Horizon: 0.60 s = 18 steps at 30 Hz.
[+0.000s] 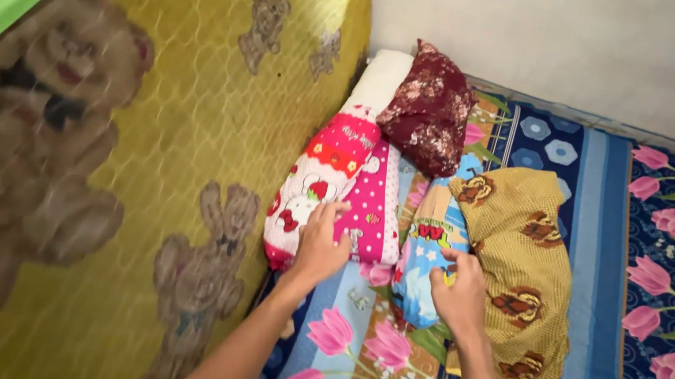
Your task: The recorder arranges several pillows and bolsters onto a storage bin and then folds a sarong.
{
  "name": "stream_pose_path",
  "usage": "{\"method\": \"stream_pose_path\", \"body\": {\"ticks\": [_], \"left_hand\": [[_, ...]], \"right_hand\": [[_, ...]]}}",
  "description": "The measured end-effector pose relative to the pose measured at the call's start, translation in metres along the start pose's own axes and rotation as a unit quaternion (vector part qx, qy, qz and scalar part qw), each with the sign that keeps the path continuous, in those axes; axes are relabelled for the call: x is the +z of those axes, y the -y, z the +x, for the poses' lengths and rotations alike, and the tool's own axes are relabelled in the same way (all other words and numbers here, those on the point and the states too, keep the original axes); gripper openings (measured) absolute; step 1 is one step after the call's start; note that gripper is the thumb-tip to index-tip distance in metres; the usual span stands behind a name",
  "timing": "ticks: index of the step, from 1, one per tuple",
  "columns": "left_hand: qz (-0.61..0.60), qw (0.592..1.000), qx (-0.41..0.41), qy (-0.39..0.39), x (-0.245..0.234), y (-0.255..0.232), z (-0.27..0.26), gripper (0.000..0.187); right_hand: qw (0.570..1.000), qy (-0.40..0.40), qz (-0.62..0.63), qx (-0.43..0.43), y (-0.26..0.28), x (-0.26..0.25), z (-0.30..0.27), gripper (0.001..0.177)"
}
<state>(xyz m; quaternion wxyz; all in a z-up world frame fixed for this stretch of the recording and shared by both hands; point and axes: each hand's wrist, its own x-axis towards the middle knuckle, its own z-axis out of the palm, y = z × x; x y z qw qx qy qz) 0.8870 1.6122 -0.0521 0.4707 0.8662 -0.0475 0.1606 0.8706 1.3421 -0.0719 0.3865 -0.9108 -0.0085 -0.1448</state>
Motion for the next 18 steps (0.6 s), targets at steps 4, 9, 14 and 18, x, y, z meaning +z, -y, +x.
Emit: {"method": "stream_pose_path", "body": {"ticks": [4, 9, 14, 18], "left_hand": [[-0.008, 1.000, 0.010, 0.026, 0.002, 0.047, 0.043, 0.047], [0.018, 0.998, -0.004, 0.057, 0.019, 0.124, 0.080, 0.046], [0.024, 0.998, -0.004, 0.062, 0.065, 0.230, 0.098, 0.046], [0.052, 0.996, -0.005, 0.074, 0.104, 0.299, 0.102, 0.046]], "right_hand": [[1.000, -0.005, -0.020, 0.010, -0.018, 0.046, 0.025, 0.035], [0.999, 0.009, -0.026, 0.021, -0.042, 0.110, 0.049, 0.040], [0.998, 0.042, -0.038, 0.038, -0.104, 0.193, 0.062, 0.041], [0.995, 0.074, -0.046, 0.040, -0.166, 0.260, 0.066, 0.045]]}}
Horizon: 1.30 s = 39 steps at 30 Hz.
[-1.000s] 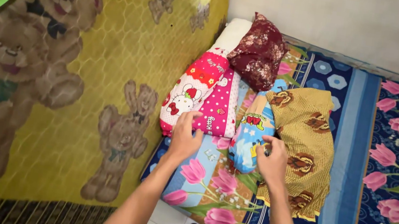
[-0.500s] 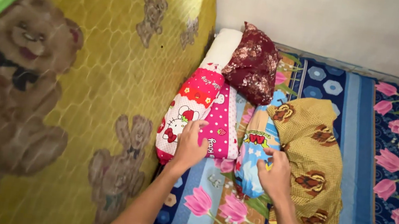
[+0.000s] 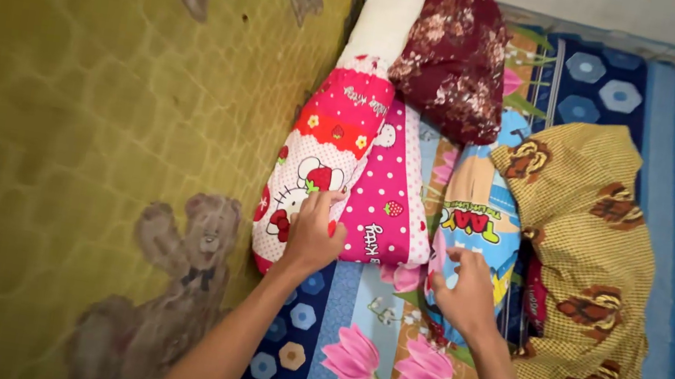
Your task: The recorder arranges several pillows and bolsters onto a storage bin and then folds a sarong.
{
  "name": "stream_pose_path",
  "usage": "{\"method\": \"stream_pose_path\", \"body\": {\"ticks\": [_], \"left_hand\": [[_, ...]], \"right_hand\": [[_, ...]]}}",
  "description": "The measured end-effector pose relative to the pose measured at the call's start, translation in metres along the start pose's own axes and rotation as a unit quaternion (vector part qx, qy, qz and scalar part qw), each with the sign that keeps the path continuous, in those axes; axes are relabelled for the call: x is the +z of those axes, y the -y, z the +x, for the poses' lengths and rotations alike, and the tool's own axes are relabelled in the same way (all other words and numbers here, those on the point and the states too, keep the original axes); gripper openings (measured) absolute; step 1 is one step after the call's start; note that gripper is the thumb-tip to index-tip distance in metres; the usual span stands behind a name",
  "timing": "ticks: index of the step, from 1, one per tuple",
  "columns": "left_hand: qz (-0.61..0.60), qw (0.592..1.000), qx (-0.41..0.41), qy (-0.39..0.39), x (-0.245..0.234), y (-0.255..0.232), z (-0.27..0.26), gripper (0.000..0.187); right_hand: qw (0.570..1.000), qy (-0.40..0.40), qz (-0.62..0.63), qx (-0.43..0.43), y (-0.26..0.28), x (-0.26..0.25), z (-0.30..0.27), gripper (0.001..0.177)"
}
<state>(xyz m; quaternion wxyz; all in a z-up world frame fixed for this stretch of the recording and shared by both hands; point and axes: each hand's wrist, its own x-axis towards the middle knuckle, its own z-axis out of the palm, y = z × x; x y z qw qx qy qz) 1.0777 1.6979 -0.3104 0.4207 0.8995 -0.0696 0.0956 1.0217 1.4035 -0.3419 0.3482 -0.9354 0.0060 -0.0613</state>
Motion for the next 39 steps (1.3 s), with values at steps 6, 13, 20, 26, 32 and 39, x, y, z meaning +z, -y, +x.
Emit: {"method": "stream_pose_path", "body": {"ticks": [6, 13, 20, 26, 32, 39], "left_hand": [[0.060, 0.995, -0.054, 0.065, 0.084, 0.112, 0.008, 0.063], [0.215, 0.950, -0.113, 0.195, 0.175, 0.220, 0.006, 0.110], [0.346, 0.912, -0.024, 0.218, 0.219, 0.325, -0.011, 0.127], [0.342, 0.914, 0.000, 0.218, 0.231, 0.366, -0.004, 0.140], [0.349, 0.913, -0.041, 0.210, 0.235, 0.372, -0.008, 0.122], [0.352, 0.931, -0.069, 0.059, 0.224, 0.388, -0.035, 0.076]], "right_hand": [[0.998, 0.046, -0.042, -0.017, -0.044, 0.099, 0.034, 0.057], [0.989, 0.103, -0.105, -0.013, -0.103, 0.233, 0.055, 0.078], [0.952, 0.212, -0.210, -0.061, -0.147, 0.339, 0.056, 0.108], [0.911, 0.058, -0.388, -0.125, -0.192, 0.409, 0.068, 0.075], [0.900, 0.033, -0.368, -0.233, -0.202, 0.403, 0.083, 0.025], [0.916, 0.028, -0.303, -0.263, -0.144, 0.298, 0.059, 0.014]]}}
